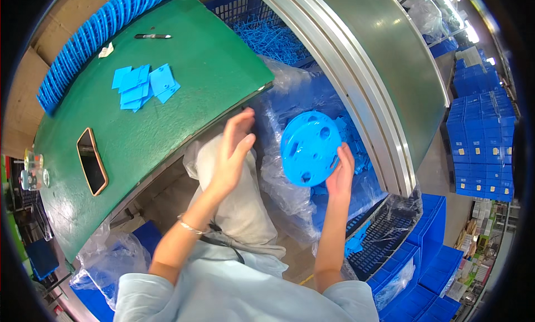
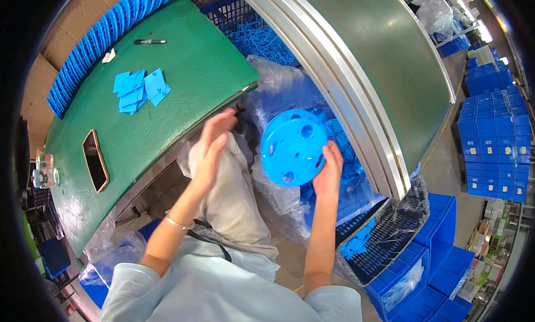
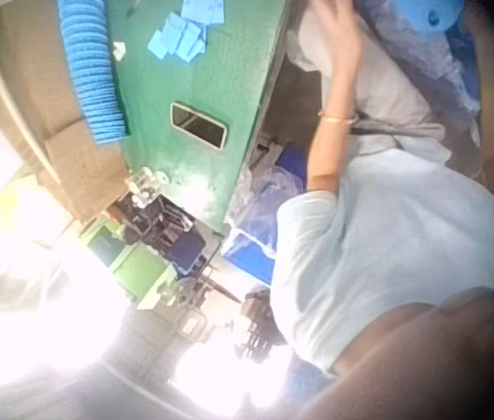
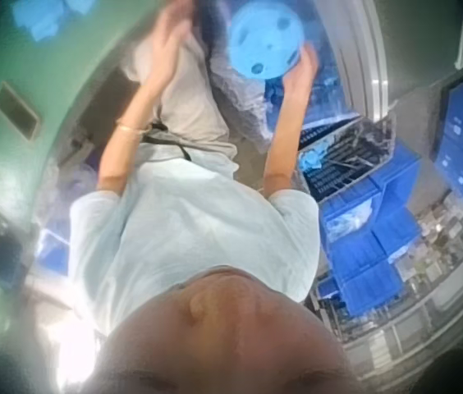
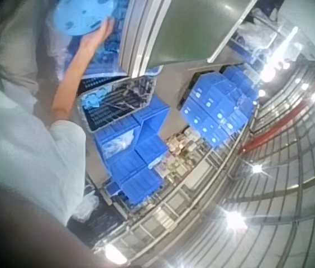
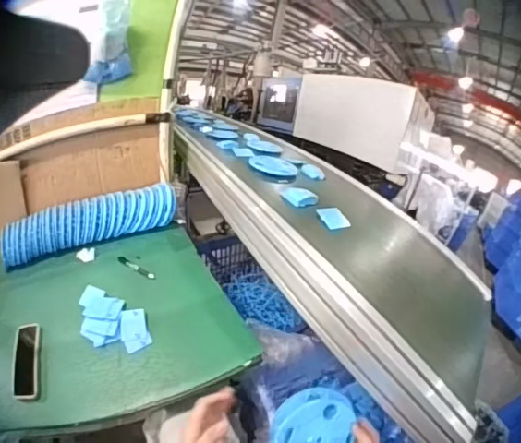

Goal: The person assembles small blue plastic square components into a larger circular blue plastic base part by hand.

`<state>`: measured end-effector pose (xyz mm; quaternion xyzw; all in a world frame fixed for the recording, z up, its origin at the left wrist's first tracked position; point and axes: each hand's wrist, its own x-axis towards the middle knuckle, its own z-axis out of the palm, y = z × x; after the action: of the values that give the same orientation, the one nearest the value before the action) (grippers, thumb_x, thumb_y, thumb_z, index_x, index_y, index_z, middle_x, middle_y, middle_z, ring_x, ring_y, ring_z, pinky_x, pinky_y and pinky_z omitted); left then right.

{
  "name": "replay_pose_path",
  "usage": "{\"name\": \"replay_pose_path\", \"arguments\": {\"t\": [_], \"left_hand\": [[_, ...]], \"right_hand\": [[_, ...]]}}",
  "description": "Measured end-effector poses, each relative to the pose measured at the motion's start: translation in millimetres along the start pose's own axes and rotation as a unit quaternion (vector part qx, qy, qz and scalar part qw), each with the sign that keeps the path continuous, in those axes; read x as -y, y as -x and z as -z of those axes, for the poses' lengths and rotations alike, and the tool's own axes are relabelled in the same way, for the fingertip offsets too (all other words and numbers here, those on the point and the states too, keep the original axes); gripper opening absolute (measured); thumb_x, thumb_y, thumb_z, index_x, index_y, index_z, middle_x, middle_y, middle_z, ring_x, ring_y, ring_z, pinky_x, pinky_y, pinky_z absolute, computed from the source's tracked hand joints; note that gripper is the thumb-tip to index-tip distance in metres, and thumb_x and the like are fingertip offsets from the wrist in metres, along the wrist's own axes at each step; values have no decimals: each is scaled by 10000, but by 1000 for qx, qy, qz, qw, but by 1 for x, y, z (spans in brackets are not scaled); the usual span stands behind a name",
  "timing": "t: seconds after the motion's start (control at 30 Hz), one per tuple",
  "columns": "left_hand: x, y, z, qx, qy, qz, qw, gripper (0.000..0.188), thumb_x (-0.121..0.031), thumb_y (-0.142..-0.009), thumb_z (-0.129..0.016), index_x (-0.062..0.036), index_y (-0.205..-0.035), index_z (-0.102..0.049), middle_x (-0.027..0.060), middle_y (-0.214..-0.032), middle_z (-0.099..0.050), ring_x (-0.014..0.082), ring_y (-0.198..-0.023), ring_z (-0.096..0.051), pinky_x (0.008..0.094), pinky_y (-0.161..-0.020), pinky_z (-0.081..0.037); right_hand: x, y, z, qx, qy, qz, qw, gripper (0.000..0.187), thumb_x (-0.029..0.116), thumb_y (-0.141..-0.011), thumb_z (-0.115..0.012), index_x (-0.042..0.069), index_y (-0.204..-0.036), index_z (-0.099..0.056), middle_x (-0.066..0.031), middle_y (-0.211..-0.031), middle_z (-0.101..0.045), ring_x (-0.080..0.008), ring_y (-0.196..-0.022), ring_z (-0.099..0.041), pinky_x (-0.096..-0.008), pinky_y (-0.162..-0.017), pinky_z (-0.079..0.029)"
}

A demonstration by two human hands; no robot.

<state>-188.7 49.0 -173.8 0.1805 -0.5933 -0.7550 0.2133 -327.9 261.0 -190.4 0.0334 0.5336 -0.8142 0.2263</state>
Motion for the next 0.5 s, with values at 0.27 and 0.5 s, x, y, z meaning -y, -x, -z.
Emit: {"name": "replay_pose_path", "arguments": {"t": [0.27,0.5], "left_hand": [[-17,47,20,-36,299,295,907,486,-449,-965,-392,-39,-1190,-521,74,-1043,-634,140,-872,-621,298,-758,-524],[-24,64,78,-23,174,202,964,445,-438,-978,-359,-55,-1012,-584,13,-893,-638,67,-711,-571,228,-659,-491]], "right_hand": [[-20,76,-76,-18,-36,-62,997,144,184,-915,-547,45,-906,-582,-31,-881,-608,-105,-799,-579,-257,-691,-486],[-6,92,-144,66,133,2,989,226,174,-904,-541,-7,-1011,-625,-46,-961,-630,-105,-856,-580,-240,-751,-464]]}}
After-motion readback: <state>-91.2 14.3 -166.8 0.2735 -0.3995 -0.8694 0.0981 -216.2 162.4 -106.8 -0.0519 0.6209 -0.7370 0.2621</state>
